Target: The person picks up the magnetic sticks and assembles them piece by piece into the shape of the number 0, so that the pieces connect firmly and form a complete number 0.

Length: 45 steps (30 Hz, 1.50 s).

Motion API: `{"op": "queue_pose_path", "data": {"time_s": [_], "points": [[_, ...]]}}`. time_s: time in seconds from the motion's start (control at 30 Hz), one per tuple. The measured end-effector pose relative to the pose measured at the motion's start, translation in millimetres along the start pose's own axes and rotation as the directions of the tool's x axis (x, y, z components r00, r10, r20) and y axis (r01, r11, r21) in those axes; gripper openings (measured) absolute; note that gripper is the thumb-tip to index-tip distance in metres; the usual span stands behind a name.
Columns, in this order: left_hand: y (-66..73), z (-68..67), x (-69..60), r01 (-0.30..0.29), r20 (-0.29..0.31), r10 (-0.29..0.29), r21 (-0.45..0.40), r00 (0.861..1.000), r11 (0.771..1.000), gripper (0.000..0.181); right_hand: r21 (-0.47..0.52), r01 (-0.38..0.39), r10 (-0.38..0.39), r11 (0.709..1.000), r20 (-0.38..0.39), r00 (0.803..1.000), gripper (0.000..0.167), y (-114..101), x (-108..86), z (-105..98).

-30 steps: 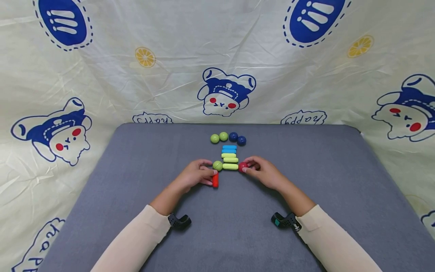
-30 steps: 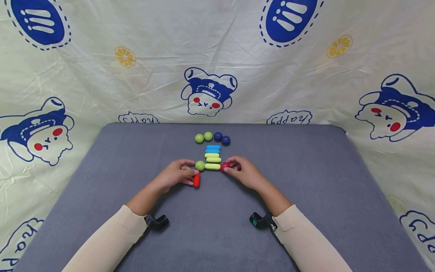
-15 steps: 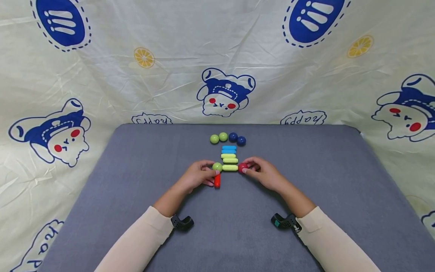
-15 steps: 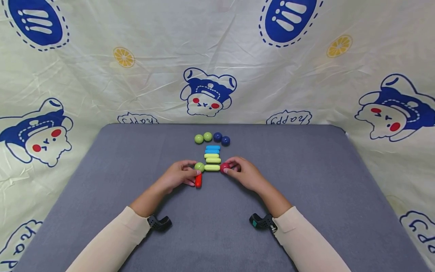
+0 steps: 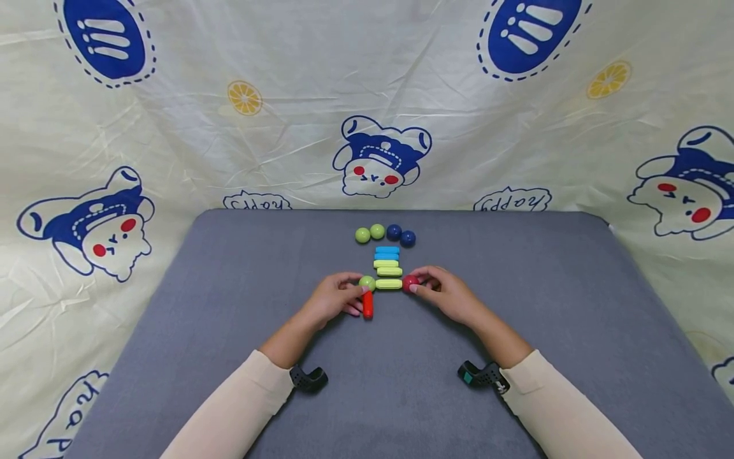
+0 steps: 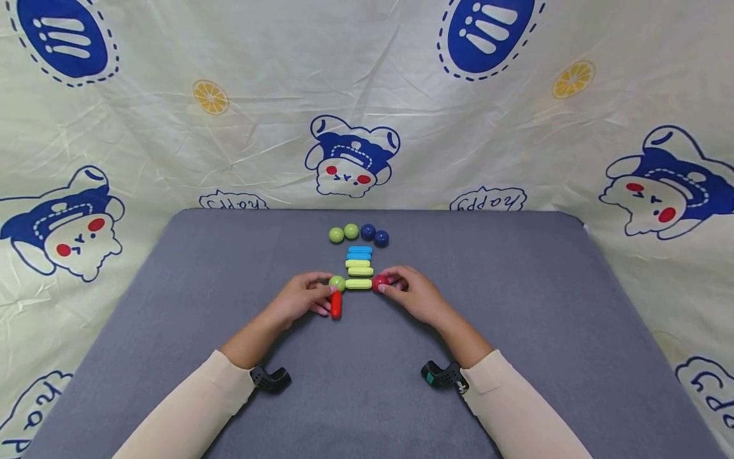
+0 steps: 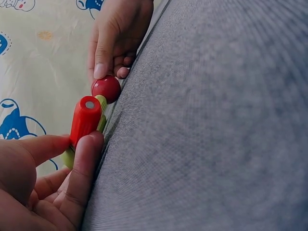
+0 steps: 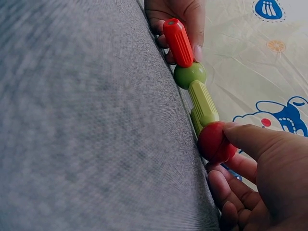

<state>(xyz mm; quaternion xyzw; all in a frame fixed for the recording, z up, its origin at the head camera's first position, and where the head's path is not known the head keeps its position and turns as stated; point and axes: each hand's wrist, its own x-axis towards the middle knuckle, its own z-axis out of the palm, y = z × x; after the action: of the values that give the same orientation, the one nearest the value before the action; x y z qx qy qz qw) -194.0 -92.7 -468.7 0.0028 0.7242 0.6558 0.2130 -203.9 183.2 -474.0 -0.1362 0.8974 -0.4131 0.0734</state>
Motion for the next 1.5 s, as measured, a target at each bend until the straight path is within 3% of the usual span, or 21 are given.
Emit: {"op": "queue_pose_path", "data": {"time_s": [0.47,0.83,1.27,1.5], "points": [[-0.8,-1.2,-0.1,-0.013,0.006,0.012,0.012,1.000,1.000,0.046,0.023,-0.002,0.002,1.000,-0.004,1.000,0.037,0,-0.1,-1],[-2.3,-0.9,1.9,-0.010,-0.007,0.010,0.001,1.000,1.000,0.045,0.095,0.000,0.007,0.995,-0.073,0.997,0.039,-8,6.4,-8],[-2.4,-1.0,1.0,-0.011,-0.005,0.011,-0.009,1.000,1.000,0.045,0.050,-0.019,0.021,0.999,-0.038,0.999,0.046,-8,35.1,-20],[-1.6,-0.8,0.4,-0.007,-0.002,0.007,-0.005,1.000,1.000,0.045,0.027,-0.046,0.048,0.999,-0.059,0.997,0.048,-3,53.6,-24]]}}
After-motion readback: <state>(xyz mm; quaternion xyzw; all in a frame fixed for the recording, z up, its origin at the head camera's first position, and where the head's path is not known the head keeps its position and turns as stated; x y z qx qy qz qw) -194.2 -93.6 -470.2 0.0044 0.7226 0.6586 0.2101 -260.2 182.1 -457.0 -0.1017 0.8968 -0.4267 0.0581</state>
